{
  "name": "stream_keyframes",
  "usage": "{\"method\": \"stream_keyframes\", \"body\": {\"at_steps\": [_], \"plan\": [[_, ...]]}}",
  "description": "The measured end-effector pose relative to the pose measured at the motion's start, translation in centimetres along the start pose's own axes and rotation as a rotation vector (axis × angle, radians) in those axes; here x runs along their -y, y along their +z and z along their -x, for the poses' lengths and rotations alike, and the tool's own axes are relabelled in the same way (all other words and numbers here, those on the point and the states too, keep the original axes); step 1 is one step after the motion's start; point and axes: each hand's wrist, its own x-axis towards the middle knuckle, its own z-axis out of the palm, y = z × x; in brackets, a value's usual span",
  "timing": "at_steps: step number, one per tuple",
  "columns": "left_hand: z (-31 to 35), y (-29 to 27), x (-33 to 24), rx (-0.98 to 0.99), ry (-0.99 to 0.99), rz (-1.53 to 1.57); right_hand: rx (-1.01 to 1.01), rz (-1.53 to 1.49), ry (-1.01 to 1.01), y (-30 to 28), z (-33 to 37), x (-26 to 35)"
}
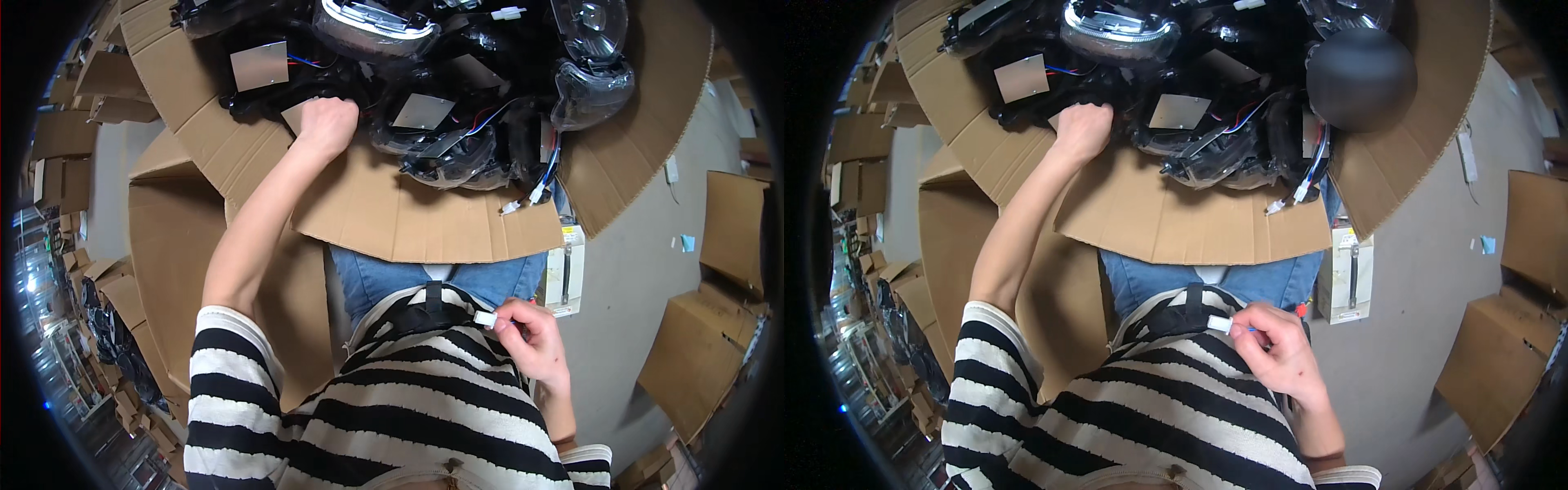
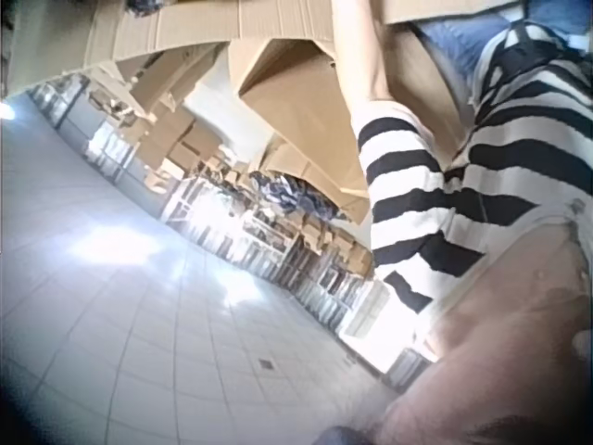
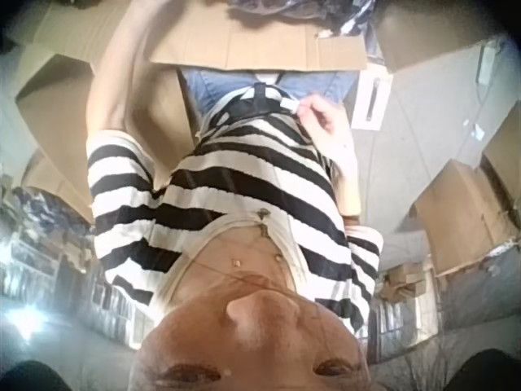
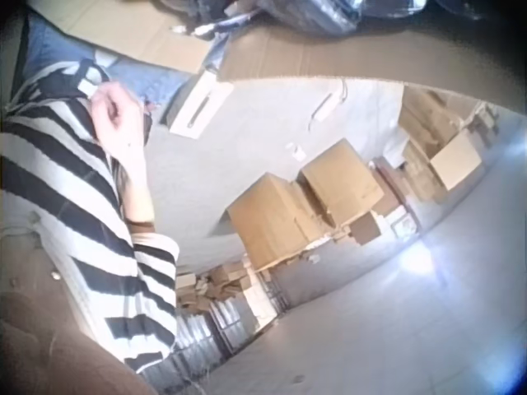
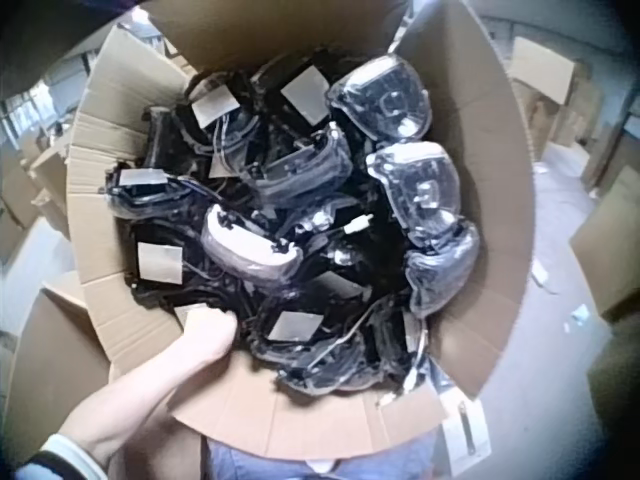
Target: The person repeatedly picks up car headlights from a large cardboard box and connects their wiring harnesses to a test cable. After connecting the wires, the headlights illuminate, and the person places them back into the box. This process is repeated for multiple units throughout the video.
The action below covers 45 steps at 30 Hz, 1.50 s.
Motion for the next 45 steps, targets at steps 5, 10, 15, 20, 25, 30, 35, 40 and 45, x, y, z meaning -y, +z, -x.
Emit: {"method": "stream_keyframes", "body": {"at_steps": [5,10,15,20,25,30,35,40,45], "plan": [[2.8,-5.2,1.0,-0.041,-0.026,0.271,0.013,0.015,-0.032,-0.4,-0.4,-0.3],[8.2,-6.1,1.1,-0.21,-0.232,1.319,0.064,0.037,-0.011,-0.8,-1.4,-0.3],[9.1,-8.1,-5.6,-0.337,-0.325,1.896,0.09,0.055,-0.044,-1.0,-1.6,0.5],[13.3,-6.5,-8.8,-0.359,-0.488,2.029,0.043,0.044,-0.077,-1.0,-0.7,-0.3],[19.8,-4.1,-6.2,-0.308,-0.624,1.717,0.091,0.039,-0.079,-0.6,-0.9,-0.6],[23.2,-4.4,-5.2,-0.46,-0.506,1.913,0.199,0.067,-0.151,0.9,-1.7,0.3],[22.9,-5.7,-6.5,-0.404,-0.464,2.196,0.332,0.093,-0.153,3.0,-2.0,1.4],[21.7,-7.4,-8.4,0.091,-0.24,1.871,0.404,0.135,-0.204,4.7,-2.7,1.8],[21.5,-8.3,-8.2,0.254,-0.151,1.796,0.409,0.14,-0.247,5.5,-3.3,2.3]]}}
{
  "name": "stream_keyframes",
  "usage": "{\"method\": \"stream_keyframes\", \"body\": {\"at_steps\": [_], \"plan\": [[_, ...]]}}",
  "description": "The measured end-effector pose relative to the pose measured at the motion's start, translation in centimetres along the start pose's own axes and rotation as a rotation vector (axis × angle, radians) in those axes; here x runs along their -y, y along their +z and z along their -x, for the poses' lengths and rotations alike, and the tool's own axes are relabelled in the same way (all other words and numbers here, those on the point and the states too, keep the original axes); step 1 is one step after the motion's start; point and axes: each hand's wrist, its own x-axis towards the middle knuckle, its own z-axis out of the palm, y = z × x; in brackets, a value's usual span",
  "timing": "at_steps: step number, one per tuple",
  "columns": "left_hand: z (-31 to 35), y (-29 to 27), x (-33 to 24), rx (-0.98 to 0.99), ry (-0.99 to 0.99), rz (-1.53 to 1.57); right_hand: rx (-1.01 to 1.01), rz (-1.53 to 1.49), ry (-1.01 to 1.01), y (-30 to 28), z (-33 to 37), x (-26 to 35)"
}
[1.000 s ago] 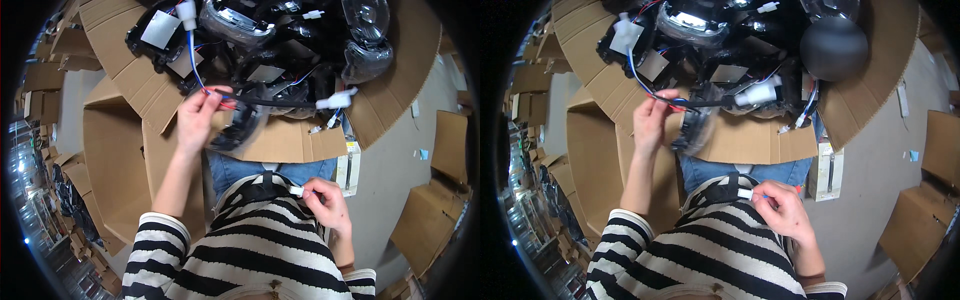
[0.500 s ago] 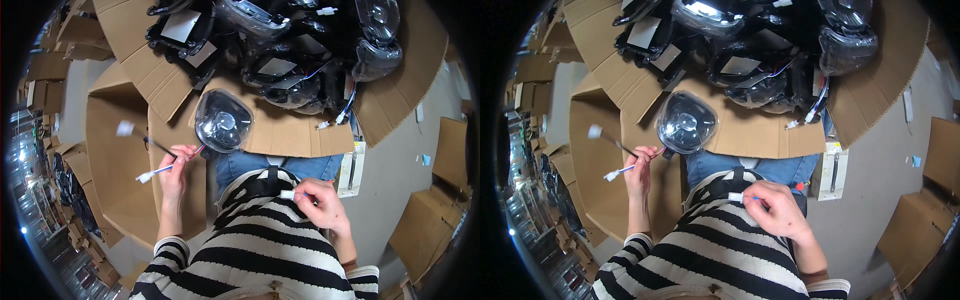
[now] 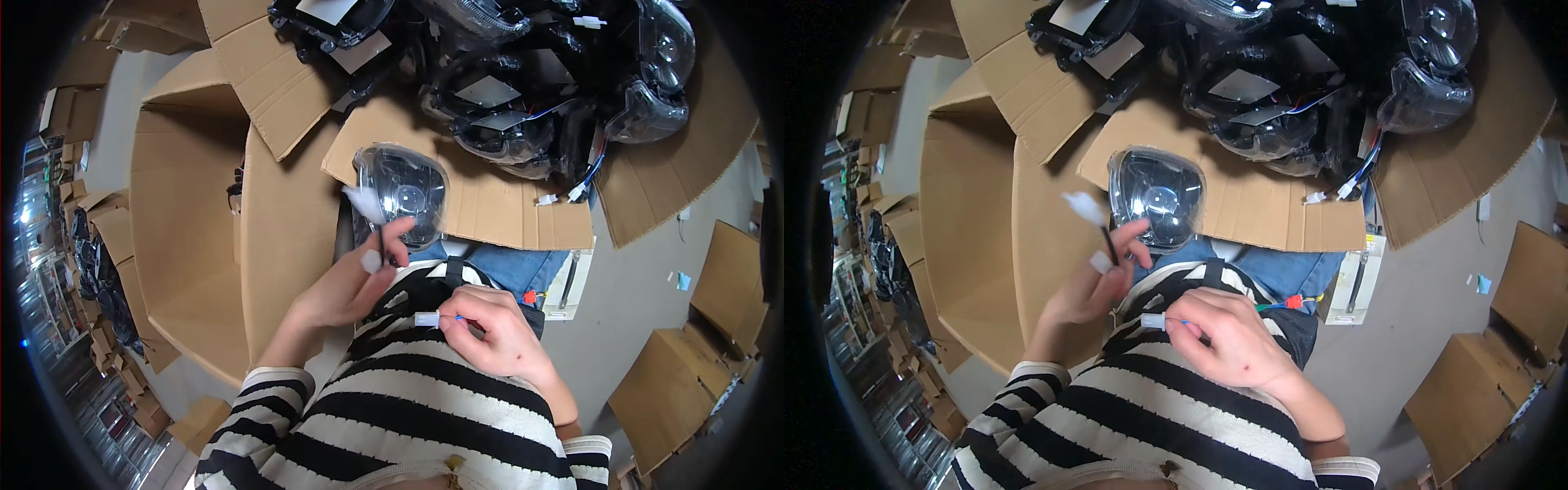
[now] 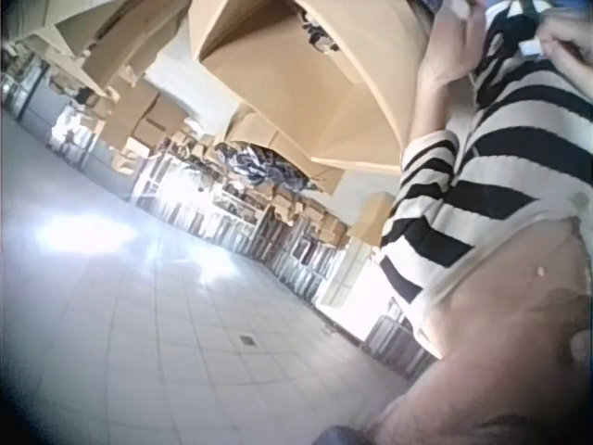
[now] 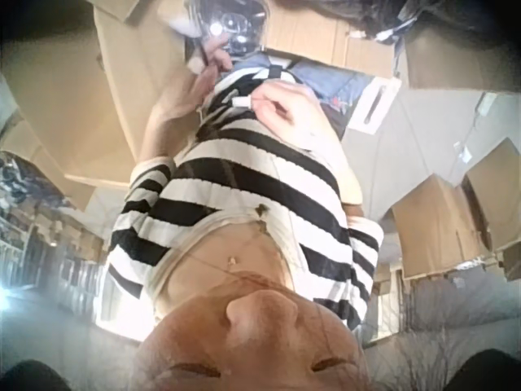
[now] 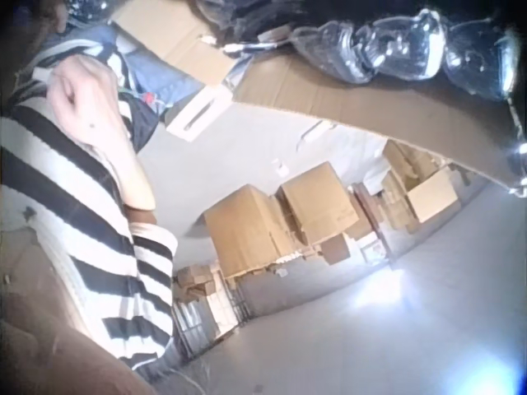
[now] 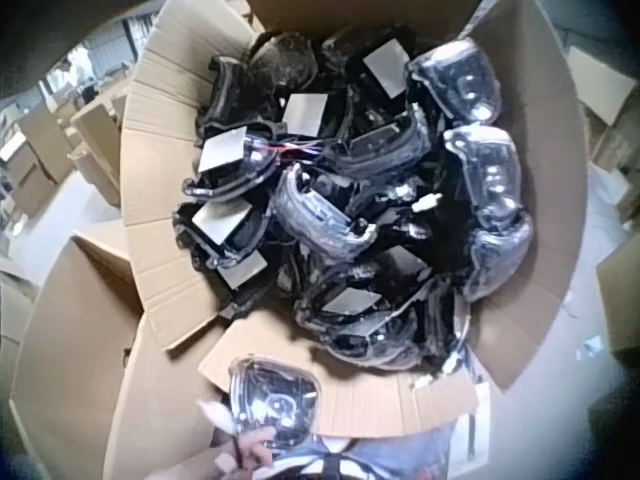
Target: The person repeatedly picks up car headlights from a large cardboard box and connects their wiring harnesses to a test cable. After connecting the wires, the headlights illuminate, and the person places them back into the box. This process is repeated for multiple units throughout the video.
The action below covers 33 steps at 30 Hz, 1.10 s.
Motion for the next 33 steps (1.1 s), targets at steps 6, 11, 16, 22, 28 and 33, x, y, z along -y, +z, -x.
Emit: {"method": "stream_keyframes", "body": {"at_steps": [6,11,16,22,28,33], "plan": [[-1.1,1.1,-0.7,0.071,0.09,-0.496,-0.09,0.01,-0.032,-0.4,-0.5,0.7],[-2.3,-0.5,0.0,0.378,0.257,-0.243,-0.191,0.022,-0.045,-4.4,1.2,1.3],[-4.2,-0.6,0.3,0.731,0.2,-0.143,-0.065,0.092,-0.108,-5.4,-0.2,-0.1],[-6.7,-0.8,0.7,1.131,0.213,-0.176,0.071,0.113,-0.104,-6.0,-0.3,-1.3],[-7.6,-0.4,-0.1,1.193,0.261,-0.177,0.067,0.065,-0.137,-3.8,-0.3,-1.7],[-7.6,0.1,-0.2,1.141,0.107,-0.018,-0.019,0.329,-0.158,-2.9,0.0,-0.6]]}}
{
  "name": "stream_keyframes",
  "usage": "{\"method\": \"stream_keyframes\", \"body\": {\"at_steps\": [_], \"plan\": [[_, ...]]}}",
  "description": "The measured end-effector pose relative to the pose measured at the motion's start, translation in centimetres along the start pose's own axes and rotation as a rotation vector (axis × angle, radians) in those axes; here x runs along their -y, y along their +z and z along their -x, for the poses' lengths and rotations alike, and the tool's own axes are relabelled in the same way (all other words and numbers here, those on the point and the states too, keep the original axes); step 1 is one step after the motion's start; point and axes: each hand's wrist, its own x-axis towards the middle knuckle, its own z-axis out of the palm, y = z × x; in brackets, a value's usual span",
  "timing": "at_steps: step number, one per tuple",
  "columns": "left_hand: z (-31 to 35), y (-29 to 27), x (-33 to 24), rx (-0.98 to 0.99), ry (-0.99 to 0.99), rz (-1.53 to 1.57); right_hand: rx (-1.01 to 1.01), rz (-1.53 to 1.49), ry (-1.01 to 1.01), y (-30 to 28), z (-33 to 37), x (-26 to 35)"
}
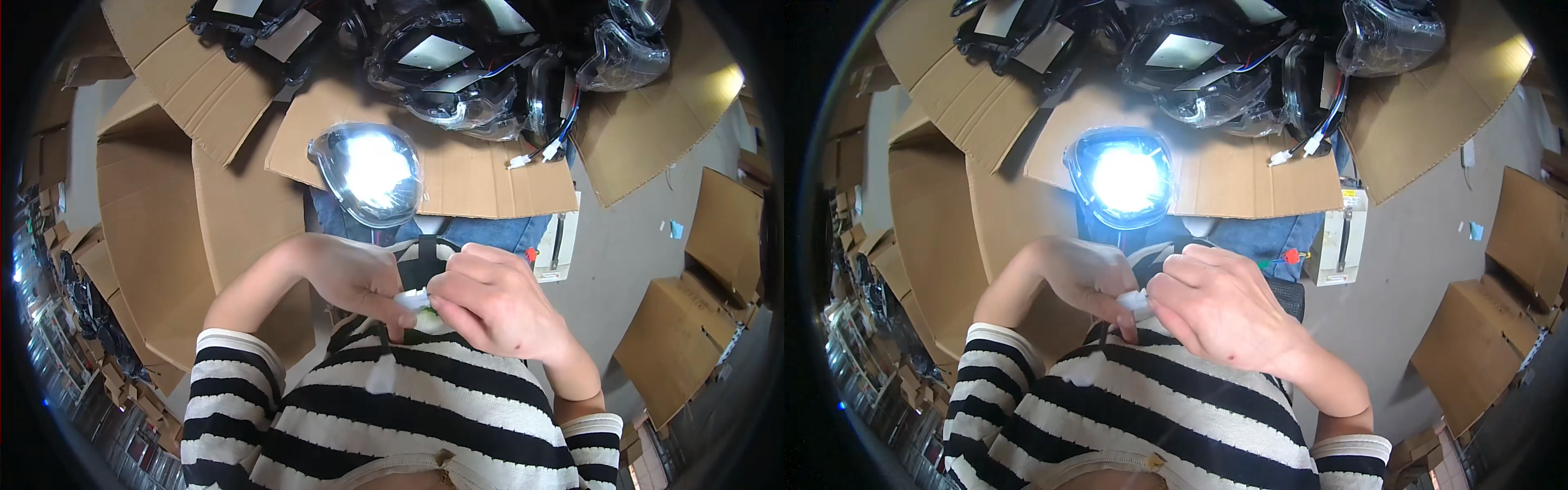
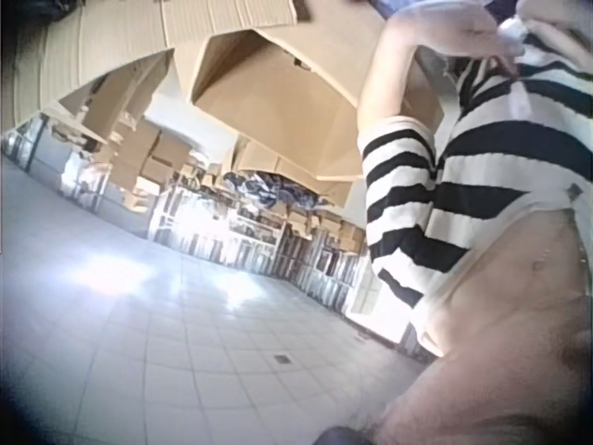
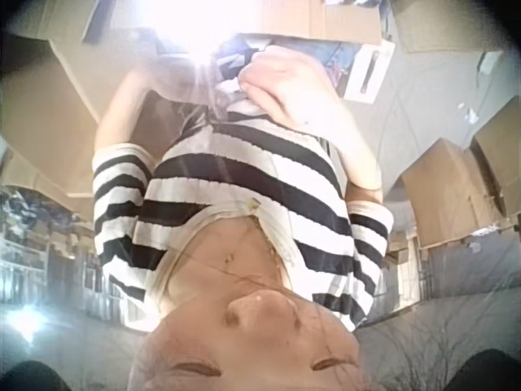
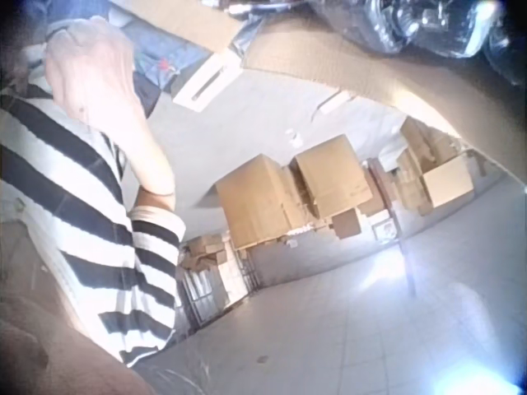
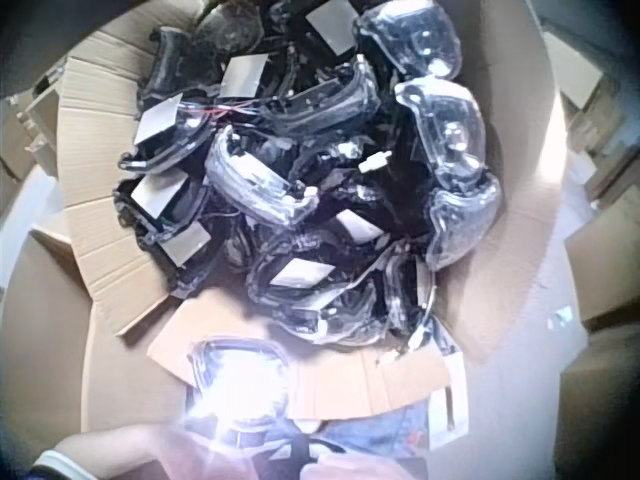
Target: The person repeatedly picks up car headlights from a large cardboard box and connects their wiring harnesses to a test cable. After connecting the wires, the headlights illuminate, and the person places them back into the box. This process is repeated for multiple units throughout the video.
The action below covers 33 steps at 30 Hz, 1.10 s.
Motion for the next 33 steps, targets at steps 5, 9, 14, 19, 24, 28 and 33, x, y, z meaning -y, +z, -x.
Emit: {"method": "stream_keyframes", "body": {"at_steps": [5,9,14,19,24,28,33], "plan": [[-0.3,0.6,0.5,-0.199,0.024,0.206,-0.096,-0.083,0.052,-0.7,0.5,-1.7],[0.7,1.5,1.8,-0.465,0.12,0.385,-0.136,-0.116,0.229,-3.0,2.6,-1.7],[0.4,2.4,1.6,-0.808,0.08,0.587,-0.178,-0.176,0.178,-2.9,3.4,-0.4],[0.7,3.4,1.2,-1.071,-0.059,0.446,-0.231,-0.166,0.152,-2.9,2.9,0.3],[1.1,3.1,0.5,-1.039,-0.144,0.256,-0.245,-0.208,0.186,-2.9,2.4,0.5],[1.1,2.8,0.3,-0.983,-0.161,0.164,-0.281,-0.199,0.158,-2.4,2.2,0.2],[1.7,2.8,0.2,-0.942,-0.199,0.043,-0.196,0.027,0.209,-2.3,2.8,-0.4]]}}
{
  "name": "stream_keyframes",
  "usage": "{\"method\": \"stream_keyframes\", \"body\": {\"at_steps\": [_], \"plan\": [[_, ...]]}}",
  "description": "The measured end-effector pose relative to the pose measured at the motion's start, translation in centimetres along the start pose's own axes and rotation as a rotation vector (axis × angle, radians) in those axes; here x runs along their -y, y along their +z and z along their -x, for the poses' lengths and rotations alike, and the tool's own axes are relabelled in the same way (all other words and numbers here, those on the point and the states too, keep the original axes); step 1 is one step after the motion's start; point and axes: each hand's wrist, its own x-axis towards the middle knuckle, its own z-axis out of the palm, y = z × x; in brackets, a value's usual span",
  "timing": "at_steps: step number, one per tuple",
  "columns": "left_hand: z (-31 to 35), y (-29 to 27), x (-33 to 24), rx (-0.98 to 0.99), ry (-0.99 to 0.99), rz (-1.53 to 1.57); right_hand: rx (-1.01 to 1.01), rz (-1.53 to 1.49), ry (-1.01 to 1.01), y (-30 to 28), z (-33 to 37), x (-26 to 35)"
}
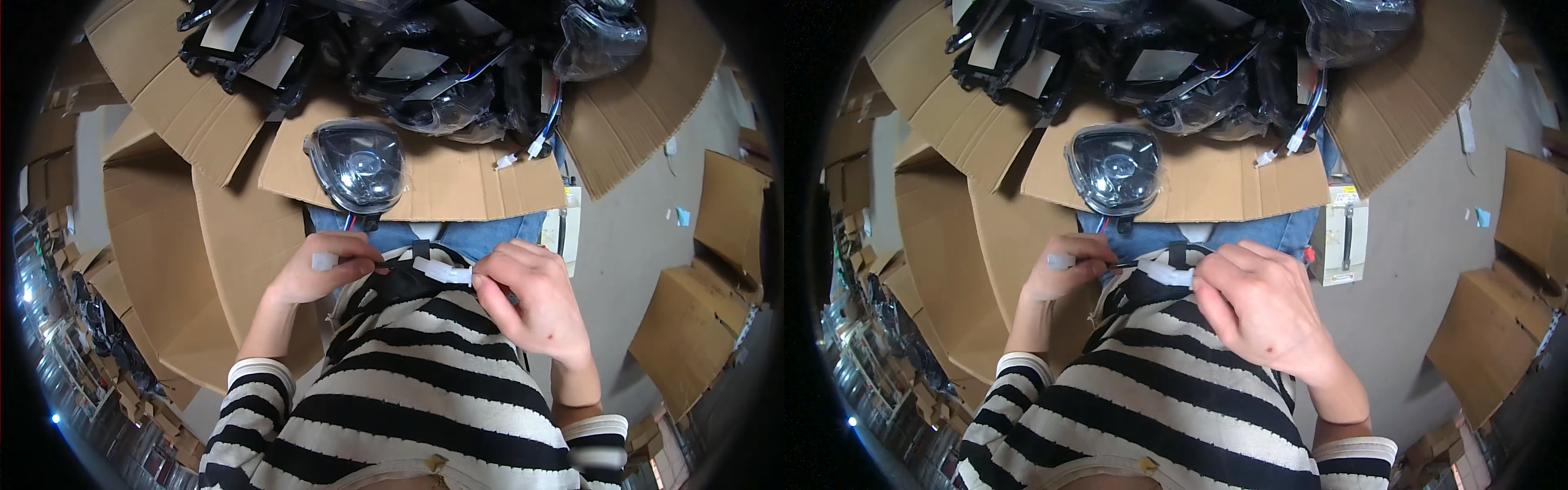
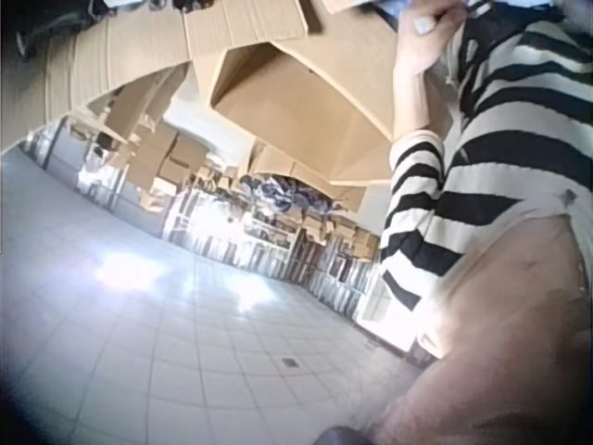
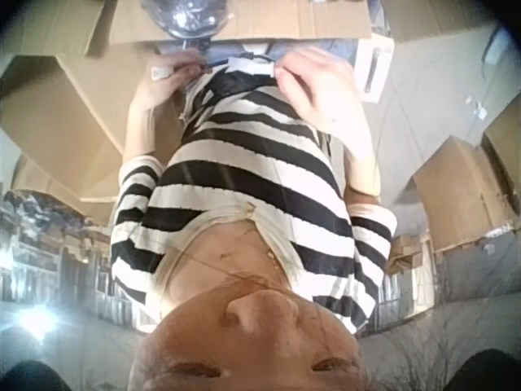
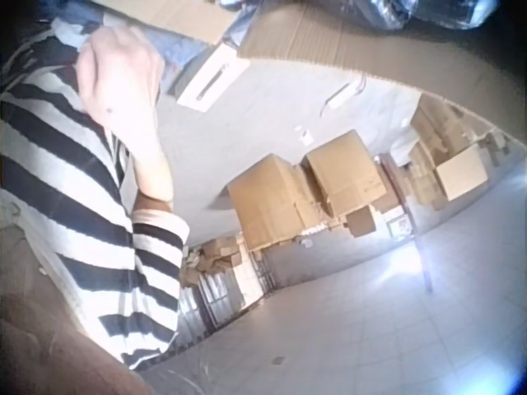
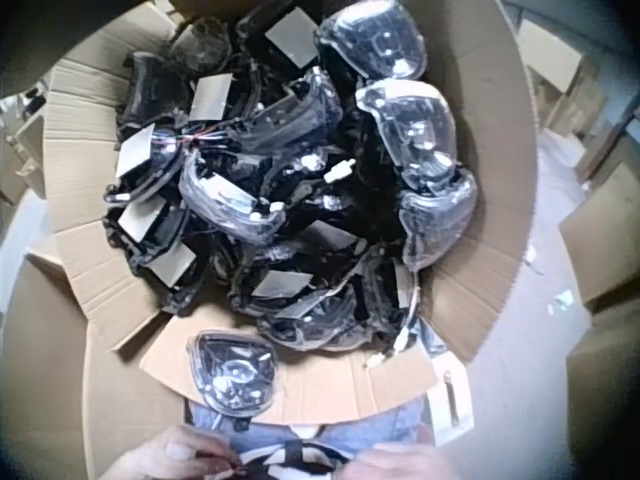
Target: The person repeatedly picks up car headlights from a large cardboard box and connects their wiring harnesses to a test cable. After connecting the wires, the headlights illuminate, and the person places them back into the box. This process is repeated for multiple units throughout the video.
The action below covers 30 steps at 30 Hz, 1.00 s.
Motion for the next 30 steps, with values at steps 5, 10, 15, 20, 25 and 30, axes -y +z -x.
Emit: {"method": "stream_keyframes", "body": {"at_steps": [5,10,15,20,25,30], "plan": [[-0.3,0.1,-0.5,0.079,0.085,-0.098,-0.003,0.043,0.034,0.8,0.6,-0.9],[-0.9,0.2,0.6,0.174,0.246,-0.251,-0.043,0.058,-0.003,0.8,0.7,-0.8],[-1.2,0.0,-0.3,0.13,0.249,-0.259,-0.019,0.042,0.018,1.4,0.9,-1.4],[-0.5,0.6,-0.2,0.069,0.258,-0.232,-0.006,-0.079,0.068,1.5,1.1,-2.0],[5.3,-3.2,-1.5,-0.664,0.447,0.037,-0.158,-0.322,0.244,-0.5,2.5,-2.1],[19.1,-14.6,-5.9,-1.033,1.02,0.274,-0.161,-0.27,0.215,-0.9,3.7,-2.9]]}}
